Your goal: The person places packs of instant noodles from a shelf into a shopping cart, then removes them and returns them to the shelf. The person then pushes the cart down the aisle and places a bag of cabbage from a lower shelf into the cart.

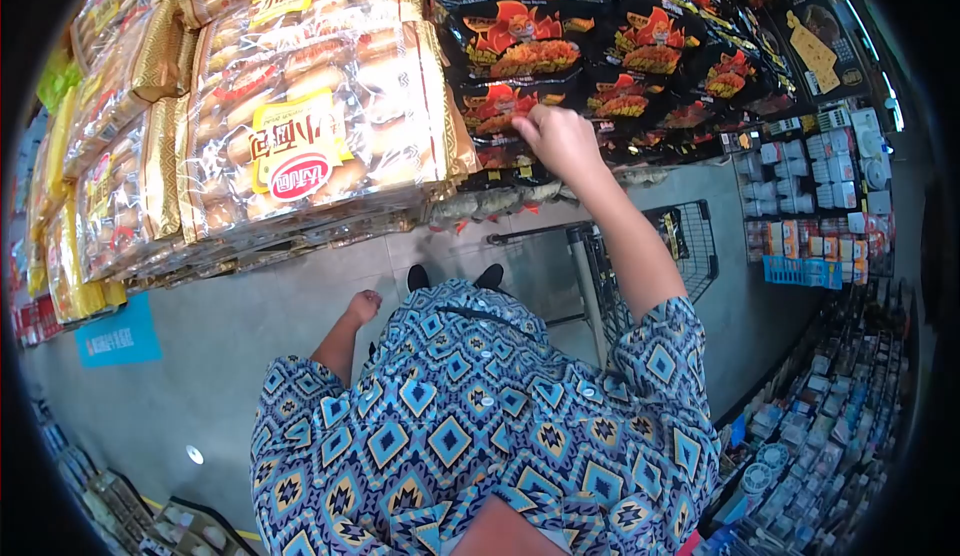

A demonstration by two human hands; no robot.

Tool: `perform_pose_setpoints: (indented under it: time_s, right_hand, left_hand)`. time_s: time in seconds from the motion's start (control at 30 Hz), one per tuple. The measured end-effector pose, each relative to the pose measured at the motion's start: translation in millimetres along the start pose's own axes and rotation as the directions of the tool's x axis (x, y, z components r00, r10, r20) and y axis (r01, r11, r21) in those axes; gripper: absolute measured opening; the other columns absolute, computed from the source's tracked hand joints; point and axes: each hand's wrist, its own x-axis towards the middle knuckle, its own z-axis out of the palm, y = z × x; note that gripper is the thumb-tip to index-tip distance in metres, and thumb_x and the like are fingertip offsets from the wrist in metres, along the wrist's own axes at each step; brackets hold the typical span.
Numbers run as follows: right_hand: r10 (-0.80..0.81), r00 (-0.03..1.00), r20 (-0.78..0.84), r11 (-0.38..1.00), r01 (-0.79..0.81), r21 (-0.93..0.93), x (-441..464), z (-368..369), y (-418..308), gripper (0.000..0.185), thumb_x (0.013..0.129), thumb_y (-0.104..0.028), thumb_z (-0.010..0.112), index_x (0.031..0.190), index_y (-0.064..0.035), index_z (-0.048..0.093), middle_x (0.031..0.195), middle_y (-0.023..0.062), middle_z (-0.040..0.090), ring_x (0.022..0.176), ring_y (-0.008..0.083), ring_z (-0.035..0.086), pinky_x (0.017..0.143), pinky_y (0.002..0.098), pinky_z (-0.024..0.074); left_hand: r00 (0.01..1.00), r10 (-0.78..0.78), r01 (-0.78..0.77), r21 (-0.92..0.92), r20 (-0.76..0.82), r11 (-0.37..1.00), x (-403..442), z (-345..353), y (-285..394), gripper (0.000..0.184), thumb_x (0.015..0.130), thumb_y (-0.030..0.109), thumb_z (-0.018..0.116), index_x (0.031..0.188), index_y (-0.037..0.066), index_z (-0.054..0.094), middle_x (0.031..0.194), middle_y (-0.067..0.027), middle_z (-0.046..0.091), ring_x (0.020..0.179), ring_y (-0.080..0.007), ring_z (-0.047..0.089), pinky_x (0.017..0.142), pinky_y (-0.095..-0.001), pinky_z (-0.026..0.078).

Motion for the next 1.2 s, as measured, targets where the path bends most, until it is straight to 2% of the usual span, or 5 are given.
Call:
perform_pose_setpoints:
  time_s: [0.5, 0.67, 0.9, 1.0, 1.2]
  right_hand:
    - [0.199, 0.976, -0.084, 0.931, -0.162, 0.327, -151, 44, 17, 0.023, 0.084, -0.025, 0.064, 0.077, -0.0030, 0.063, 0.079, 0.0140, 0.065, 0.080, 0.0334, 0.063, 0.076, 0.0448, 0.0510]
    - [0.507, 0.851, -0.138, 0.840, -0.451, 0.303, -245, 53, 35, 0.016, 0.083, -0.019, 0.066, 0.080, -0.0034, 0.065, 0.085, 0.0137, 0.064, 0.086, 0.0326, 0.060, 0.078, 0.0418, 0.0498]
    - [0.730, 0.673, -0.122, 0.646, -0.619, 0.447, -323, 44, 42, 0.015, 0.085, -0.018, 0.066, 0.084, -0.0028, 0.068, 0.084, 0.0116, 0.067, 0.082, 0.0271, 0.064, 0.074, 0.0367, 0.0508]
    - [0.929, 0.366, -0.048, 0.297, -0.666, 0.684, -330, 44, 54, 0.018, 0.088, -0.020, 0.067, 0.089, -0.0031, 0.070, 0.080, 0.0071, 0.068, 0.074, 0.0143, 0.063, 0.068, 0.0288, 0.0500]
    - [0.950, 0.222, 0.220, 0.072, -0.841, 0.536, -392, 90, 182, 0.026, 0.088, -0.028, 0.066, 0.089, -0.0024, 0.070, 0.076, 0.0106, 0.070, 0.071, 0.0194, 0.066, 0.069, 0.0331, 0.0509]
  left_hand:
    - [0.993, -0.072, 0.062, 0.103, 0.095, 0.993, 0, -10, 21, 0.025, 0.093, 0.025, 0.056, 0.109, 0.007, 0.061, 0.085, -0.0045, 0.067, 0.063, -0.0136, 0.061, 0.053, -0.0264, 0.046]
    - [0.960, 0.058, -0.154, 0.343, 0.272, 0.927, 11, -7, 70, 0.030, 0.098, 0.024, 0.053, 0.080, 0.005, 0.068, 0.075, -0.0058, 0.066, 0.062, -0.0131, 0.056, 0.058, -0.0272, 0.044]
    - [0.713, 0.392, -0.647, 0.329, 0.581, 0.688, -1, 95, 230, 0.031, 0.099, 0.023, 0.052, 0.096, -0.003, 0.068, 0.085, -0.0108, 0.070, 0.083, -0.0172, 0.064, 0.081, -0.0302, 0.049]
    - [0.619, 0.577, -0.779, 0.321, 0.534, 0.539, -34, 119, 280, 0.034, 0.100, 0.022, 0.052, 0.120, -0.003, 0.061, 0.105, -0.0150, 0.069, 0.097, -0.0172, 0.063, 0.090, -0.0297, 0.047]
    - [0.687, 0.600, -0.705, 0.177, 0.410, 0.687, -55, 180, 322, 0.060, 0.099, 0.020, 0.055, 0.147, 0.000, 0.027, 0.121, -0.0170, 0.058, 0.108, -0.0220, 0.058, 0.097, -0.0302, 0.044]
